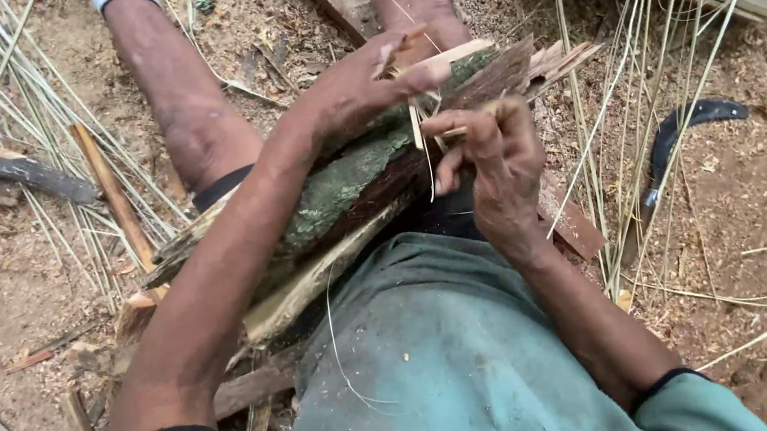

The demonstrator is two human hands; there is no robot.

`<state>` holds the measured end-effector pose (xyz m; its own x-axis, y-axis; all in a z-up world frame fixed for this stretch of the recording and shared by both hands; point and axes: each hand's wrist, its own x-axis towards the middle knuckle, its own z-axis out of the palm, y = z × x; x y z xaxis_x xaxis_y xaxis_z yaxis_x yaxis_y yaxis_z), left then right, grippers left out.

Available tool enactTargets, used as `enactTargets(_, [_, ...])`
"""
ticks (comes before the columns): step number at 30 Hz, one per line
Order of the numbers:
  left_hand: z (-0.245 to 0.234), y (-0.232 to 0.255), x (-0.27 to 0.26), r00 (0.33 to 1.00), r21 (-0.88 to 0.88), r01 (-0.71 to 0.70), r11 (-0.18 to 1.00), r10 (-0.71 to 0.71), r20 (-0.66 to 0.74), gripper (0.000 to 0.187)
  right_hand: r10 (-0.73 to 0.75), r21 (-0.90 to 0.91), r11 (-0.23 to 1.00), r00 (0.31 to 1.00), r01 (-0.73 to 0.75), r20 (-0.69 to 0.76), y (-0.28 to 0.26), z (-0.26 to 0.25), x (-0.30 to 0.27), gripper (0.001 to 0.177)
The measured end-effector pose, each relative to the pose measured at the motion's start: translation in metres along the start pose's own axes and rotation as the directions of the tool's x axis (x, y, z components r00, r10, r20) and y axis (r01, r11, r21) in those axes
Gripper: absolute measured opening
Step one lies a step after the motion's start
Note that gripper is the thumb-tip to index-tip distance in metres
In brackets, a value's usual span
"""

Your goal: Bundling wood pieces together using thin fiber strips while sitting on the ground

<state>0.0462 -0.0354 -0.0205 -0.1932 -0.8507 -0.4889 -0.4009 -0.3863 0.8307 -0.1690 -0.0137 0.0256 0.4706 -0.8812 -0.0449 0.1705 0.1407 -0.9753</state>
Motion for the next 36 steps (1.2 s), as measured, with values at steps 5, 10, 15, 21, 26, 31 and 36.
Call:
enactTargets(5, [-0.009, 0.007, -0.039, 0.874, -0.237, -0.482, 0.844, 0.444, -0.199, 0.070, -0.062, -0.129, 0.989, 0.996, 0.071, 0.071, 0.008, 0.003, 0.020, 0.025])
enactTargets(10, [-0.018, 0.043, -0.103, 0.968, 0.126, -0.245, 0.961, 0.251, -0.031, 0.096, 0.085, -0.219, 0.973, 0.996, -0.076, 0.032, 0.018, 0.009, 0.026, 0.043])
enactTargets(15, [0.035, 0.035, -0.083, 0.961, 0.709, 0.166, 0.685, 0.050, -0.273, 0.152, 0.177, -0.096, 0.981, 0.980, -0.168, 0.092, 0.014, 0.019, 0.037, 0.045])
enactTargets(21, [0.045, 0.026, -0.055, 0.760, 0.710, 0.273, 0.649, 0.308, -0.573, 0.129, 0.145, 0.087, 0.984, 0.985, -0.153, 0.098, -0.003, 0.018, 0.022, 0.032])
enactTargets(26, [0.046, 0.022, -0.054, 0.688, 0.786, 0.269, 0.557, 0.460, -0.561, 0.097, 0.207, 0.176, 0.964, 0.978, -0.199, -0.028, -0.008, 0.019, 0.005, 0.034])
enactTargets(31, [0.041, 0.018, -0.045, 0.742, 0.842, 0.334, 0.424, 0.432, -0.512, 0.114, 0.308, 0.410, 0.870, 0.951, -0.274, -0.017, -0.002, 0.011, -0.004, 0.036])
enactTargets(36, [0.035, 0.025, -0.042, 0.822, 0.834, 0.302, 0.461, 0.317, -0.473, 0.116, 0.309, 0.431, 0.855, 0.951, -0.288, 0.023, -0.007, 0.002, -0.003, 0.033])
